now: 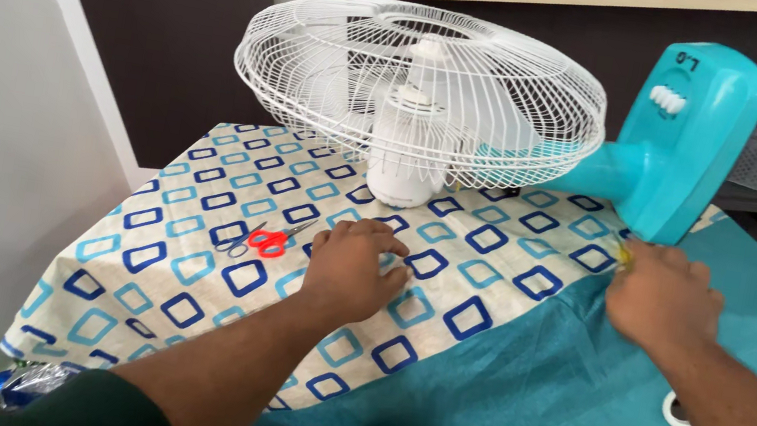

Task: The person reassembles a disassembled electric fan on a table. They attach the fan blades to the motor hub, secure the front grille, and then fit the rear grille, completing the assembly.

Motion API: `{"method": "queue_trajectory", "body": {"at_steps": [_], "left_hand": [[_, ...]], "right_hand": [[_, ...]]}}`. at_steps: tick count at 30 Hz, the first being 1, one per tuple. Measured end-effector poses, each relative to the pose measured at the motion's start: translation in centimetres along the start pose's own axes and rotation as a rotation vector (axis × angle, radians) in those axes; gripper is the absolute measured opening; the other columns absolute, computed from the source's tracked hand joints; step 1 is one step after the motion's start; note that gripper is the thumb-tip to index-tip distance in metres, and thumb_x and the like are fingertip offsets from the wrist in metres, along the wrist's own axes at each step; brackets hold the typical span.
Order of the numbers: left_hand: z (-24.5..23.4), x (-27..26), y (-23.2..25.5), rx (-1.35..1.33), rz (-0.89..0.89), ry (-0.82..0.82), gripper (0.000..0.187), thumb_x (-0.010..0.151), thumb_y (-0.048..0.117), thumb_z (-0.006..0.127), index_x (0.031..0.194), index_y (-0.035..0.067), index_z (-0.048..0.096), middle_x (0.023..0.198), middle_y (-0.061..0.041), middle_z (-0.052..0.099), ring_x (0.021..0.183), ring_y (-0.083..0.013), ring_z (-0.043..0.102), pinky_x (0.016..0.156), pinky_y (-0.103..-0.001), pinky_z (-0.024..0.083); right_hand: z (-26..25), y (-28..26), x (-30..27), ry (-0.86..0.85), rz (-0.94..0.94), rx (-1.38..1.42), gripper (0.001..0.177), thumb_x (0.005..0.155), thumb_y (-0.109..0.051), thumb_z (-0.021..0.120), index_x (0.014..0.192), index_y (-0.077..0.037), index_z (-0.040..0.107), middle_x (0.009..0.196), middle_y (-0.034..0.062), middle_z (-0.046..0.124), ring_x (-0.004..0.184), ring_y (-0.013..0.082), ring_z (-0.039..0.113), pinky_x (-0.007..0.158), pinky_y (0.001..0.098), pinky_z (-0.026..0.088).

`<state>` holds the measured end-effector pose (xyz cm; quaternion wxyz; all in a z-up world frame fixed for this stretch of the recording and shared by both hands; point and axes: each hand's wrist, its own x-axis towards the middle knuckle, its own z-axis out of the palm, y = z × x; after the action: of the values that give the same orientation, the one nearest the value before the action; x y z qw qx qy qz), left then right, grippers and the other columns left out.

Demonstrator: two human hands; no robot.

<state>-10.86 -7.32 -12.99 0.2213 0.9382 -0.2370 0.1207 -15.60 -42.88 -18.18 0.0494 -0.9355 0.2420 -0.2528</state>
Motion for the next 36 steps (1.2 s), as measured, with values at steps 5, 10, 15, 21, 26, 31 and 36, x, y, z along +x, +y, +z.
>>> {"method": "queue_trajectory", "body": {"at_steps": [5,10,15,21,26,31,36], "left_hand": [[-1.6,-0.5,-3.4,0.019,-0.101,0.102,0.025,0.087,0.032,0.074,0.109,0.021,0.079,0.129,-0.002,0.069,0.127,-0.0242,0.056,0.115,-0.051,0.032],[-4.5,-0.1,-8.5,0.049,-0.391,0.173,0.032,0.091,0.037,0.072,0.12,0.022,0.076,0.135,-0.008,0.064,0.126,-0.0285,0.055,0.113,-0.05,0.037],[-5.3,-1.2,-10.5,0.185,-0.432,0.047,0.047,0.088,0.049,0.075,0.125,0.02,0.073,0.147,-0.007,0.052,0.14,-0.0296,0.037,0.117,-0.051,0.027],[-5.2,-1.7,-9.7,0.152,-0.359,-0.001,0.041,0.088,0.05,0.072,0.119,0.023,0.077,0.128,-0.004,0.069,0.132,-0.0251,0.049,0.116,-0.047,0.03],[-5.3,-1.5,-10.1,0.16,-0.272,-0.017,0.041,0.088,0.046,0.073,0.122,0.022,0.074,0.122,-0.005,0.071,0.122,-0.0265,0.055,0.112,-0.046,0.034],[-5.3,-1.0,-11.1,0.134,-0.208,-0.052,0.038,0.089,0.045,0.073,0.119,0.022,0.076,0.126,-0.004,0.069,0.124,-0.0275,0.054,0.107,-0.044,0.044],[-5.4,-0.5,-12.0,0.154,-0.136,-0.052,0.043,0.088,0.04,0.077,0.125,0.019,0.07,0.125,-0.012,0.066,0.121,-0.0326,0.056,0.102,-0.045,0.047]], "right_hand": [[0.4,-0.7,-1.3,0.016,0.0,-0.047,0.046,0.095,-0.045,0.056,0.138,-0.031,0.063,0.15,0.0065,0.054,0.137,0.0352,0.045,0.107,0.064,0.032],[-0.1,-2.0,-2.4,0.353,-0.161,0.016,0.053,0.09,-0.047,0.066,0.134,-0.018,0.066,0.142,0.0103,0.059,0.135,0.0365,0.047,0.104,0.0626,0.035],[-1.0,-8.0,-3.4,0.389,-0.464,0.287,0.045,0.084,-0.038,0.077,0.121,-0.014,0.068,0.135,0.0089,0.062,0.132,0.0329,0.052,0.11,0.0531,0.041],[-1.7,-16.6,-6.5,0.219,-0.749,0.422,0.043,0.079,-0.035,0.08,0.114,-0.013,0.069,0.126,0.0094,0.064,0.123,0.0325,0.054,0.102,0.0513,0.042],[-1.9,-21.6,-8.1,0.021,-0.974,0.461,0.045,0.081,-0.039,0.076,0.118,-0.014,0.067,0.13,0.0102,0.061,0.125,0.0328,0.053,0.102,0.0516,0.041],[-1.6,-25.2,-8.3,-0.126,-1.05,0.406,0.048,0.088,-0.044,0.07,0.123,-0.012,0.064,0.136,0.0143,0.056,0.128,0.0334,0.051,0.1,0.0532,0.039],[-1.4,-27.9,-8.4,-0.149,-1.061,0.481,0.046,0.09,-0.043,0.068,0.123,-0.012,0.064,0.135,0.0141,0.057,0.126,0.0334,0.055,0.103,0.0498,0.042]]}}
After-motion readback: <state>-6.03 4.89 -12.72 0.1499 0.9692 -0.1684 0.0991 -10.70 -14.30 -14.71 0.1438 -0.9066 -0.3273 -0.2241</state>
